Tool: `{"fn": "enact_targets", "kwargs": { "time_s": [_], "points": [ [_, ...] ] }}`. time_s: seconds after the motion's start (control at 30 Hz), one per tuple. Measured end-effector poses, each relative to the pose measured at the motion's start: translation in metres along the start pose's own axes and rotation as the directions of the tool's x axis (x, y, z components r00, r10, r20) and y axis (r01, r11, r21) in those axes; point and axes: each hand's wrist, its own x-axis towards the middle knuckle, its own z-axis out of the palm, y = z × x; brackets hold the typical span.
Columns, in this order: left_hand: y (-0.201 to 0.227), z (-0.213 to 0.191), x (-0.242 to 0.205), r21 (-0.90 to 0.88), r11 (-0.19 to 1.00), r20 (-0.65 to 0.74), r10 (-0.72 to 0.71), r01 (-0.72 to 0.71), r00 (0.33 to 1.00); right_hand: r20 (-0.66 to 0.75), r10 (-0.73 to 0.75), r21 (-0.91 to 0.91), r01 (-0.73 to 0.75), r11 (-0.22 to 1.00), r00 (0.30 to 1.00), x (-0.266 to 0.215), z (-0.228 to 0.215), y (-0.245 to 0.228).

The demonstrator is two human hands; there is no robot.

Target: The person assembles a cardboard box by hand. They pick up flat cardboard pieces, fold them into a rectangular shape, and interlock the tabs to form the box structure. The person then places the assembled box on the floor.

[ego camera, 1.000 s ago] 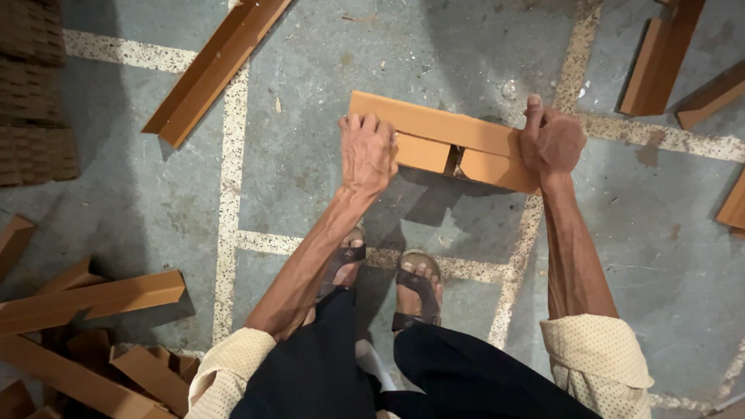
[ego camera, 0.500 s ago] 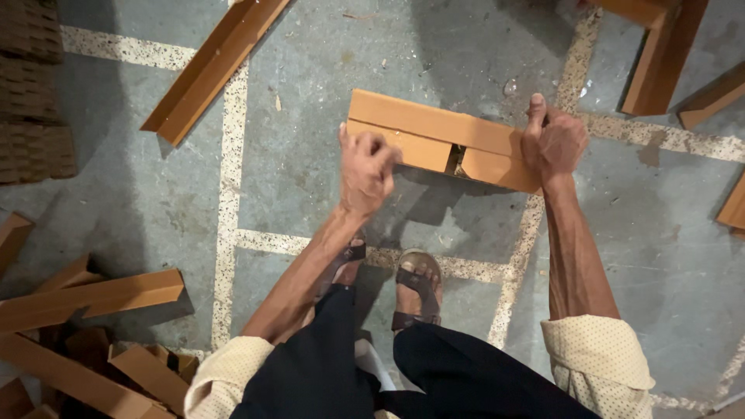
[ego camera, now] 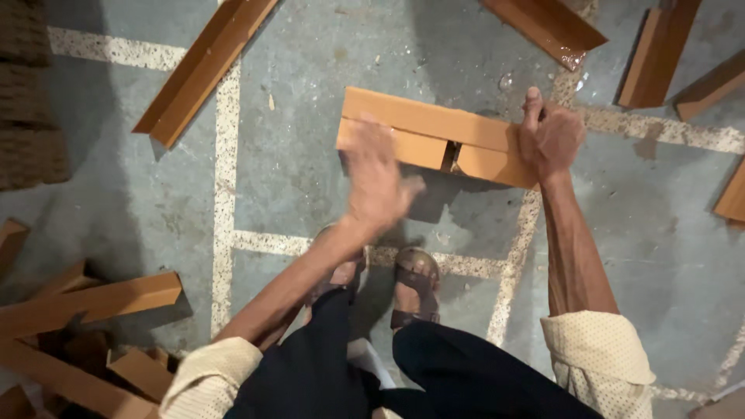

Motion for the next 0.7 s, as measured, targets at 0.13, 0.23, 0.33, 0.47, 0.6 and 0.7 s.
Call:
{"fn": "enact_targets", "kwargs": {
  "time_s": [0.13,0.23,0.33,0.47,0.6,0.7],
  "points": [
    [0.046,0.036,-0.020,-0.370,0.824,0.526,0.566,-0.428,0.635,0.012,-0.027,-0.045,0.028,0.999,1.000,0.004,0.003,0.002],
    [0.033,0.034,-0.019,-0.082,0.782,-0.292,0.575,-0.619,0.765,0.026,-0.027,-0.040,0.028,0.999,0.999,0.003,0.000,0.000],
    [0.006,0.016,0.008,0.279,0.956,-0.517,0.069,0.091,0.853,0.047,0.027,0.000,-0.027,1.000,0.999,0.001,-0.002,-0.001],
    [0.041,0.010,-0.011,-0.121,0.879,0.496,0.456,-0.462,0.738,0.080,0.046,-0.019,-0.045,0.999,0.996,0.009,-0.005,-0.008],
    [0.050,0.018,-0.003,-0.290,0.770,0.365,0.638,-0.569,0.678,0.083,0.059,-0.001,-0.059,0.998,0.995,0.006,-0.010,-0.011],
    [-0.003,0.000,0.026,-0.130,0.964,-0.407,0.162,-0.233,0.899,0.108,0.075,-0.009,-0.074,0.997,0.991,0.007,-0.013,-0.018]
  ]
}}
